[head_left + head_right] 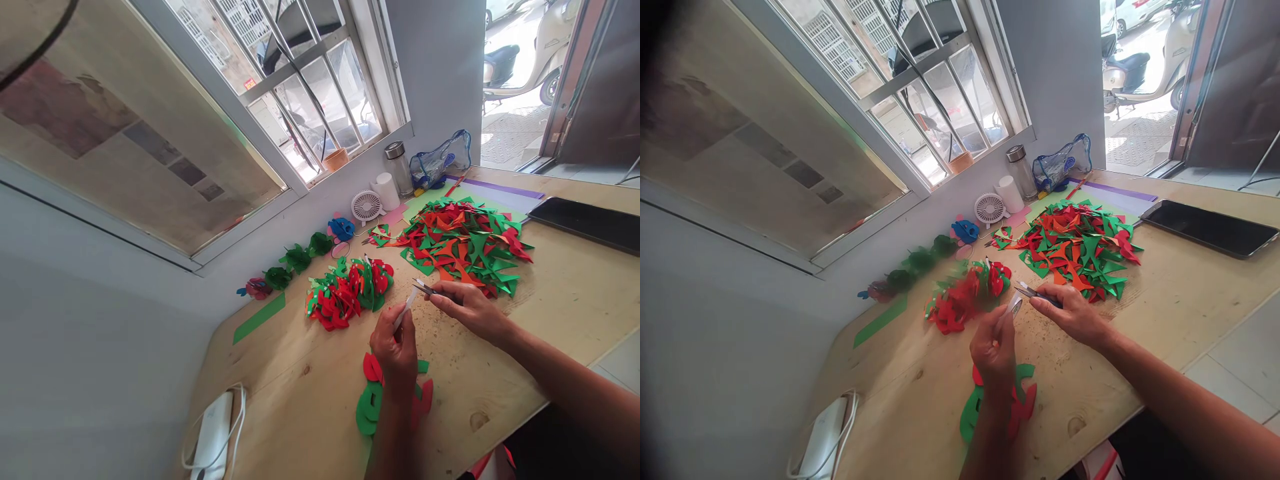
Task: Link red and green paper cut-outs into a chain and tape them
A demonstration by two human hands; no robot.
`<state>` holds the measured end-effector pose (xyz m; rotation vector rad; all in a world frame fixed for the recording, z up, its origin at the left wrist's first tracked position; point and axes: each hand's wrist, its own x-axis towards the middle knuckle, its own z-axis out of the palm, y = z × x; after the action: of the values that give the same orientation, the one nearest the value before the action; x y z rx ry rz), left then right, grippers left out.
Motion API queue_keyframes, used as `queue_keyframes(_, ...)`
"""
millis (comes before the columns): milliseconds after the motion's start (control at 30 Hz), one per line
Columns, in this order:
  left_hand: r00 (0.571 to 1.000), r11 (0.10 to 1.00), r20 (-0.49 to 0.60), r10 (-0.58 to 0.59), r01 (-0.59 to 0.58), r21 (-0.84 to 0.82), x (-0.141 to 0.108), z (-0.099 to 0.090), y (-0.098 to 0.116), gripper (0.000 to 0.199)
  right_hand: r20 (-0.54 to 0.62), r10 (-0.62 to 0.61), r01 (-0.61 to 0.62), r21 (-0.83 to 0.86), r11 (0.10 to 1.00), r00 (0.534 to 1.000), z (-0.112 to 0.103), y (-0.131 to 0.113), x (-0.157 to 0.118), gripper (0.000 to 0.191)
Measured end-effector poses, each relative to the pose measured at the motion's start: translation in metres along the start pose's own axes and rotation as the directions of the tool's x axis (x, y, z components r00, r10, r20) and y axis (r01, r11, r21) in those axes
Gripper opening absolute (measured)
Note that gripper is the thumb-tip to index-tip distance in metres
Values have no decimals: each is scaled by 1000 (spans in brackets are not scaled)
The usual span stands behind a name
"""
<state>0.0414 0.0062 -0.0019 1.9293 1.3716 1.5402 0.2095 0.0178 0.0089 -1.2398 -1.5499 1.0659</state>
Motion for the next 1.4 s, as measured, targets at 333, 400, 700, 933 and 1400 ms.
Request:
queue_keyframes(333, 998, 999, -38, 43, -42, 9, -1, 0, -2, 16, 93, 15, -24, 99, 995, 996, -1, -7, -3, 41)
queue_keyframes(400, 998, 999, -30, 46, -46, 3, -1, 1, -2, 16, 101, 17, -29, 119, 992, 995, -1, -8, -3, 40)
queue_keyframes(700, 1000, 999, 14, 10, -10, -31, -3, 3, -1, 16, 132, 9, -28, 146, 989, 991, -1, -5, -4, 41)
queue_keyframes(933, 999, 999, 47, 7, -5, -39, 0, 2, 3, 15, 132, -3, -12, 114, 993, 991, -1, -9, -5, 43)
queue_keyframes(1400, 998, 997, 57, -30, 34, -68, 2, 2, 5, 15, 125, -8, -4, 99, 995, 992, -1, -6, -4, 42)
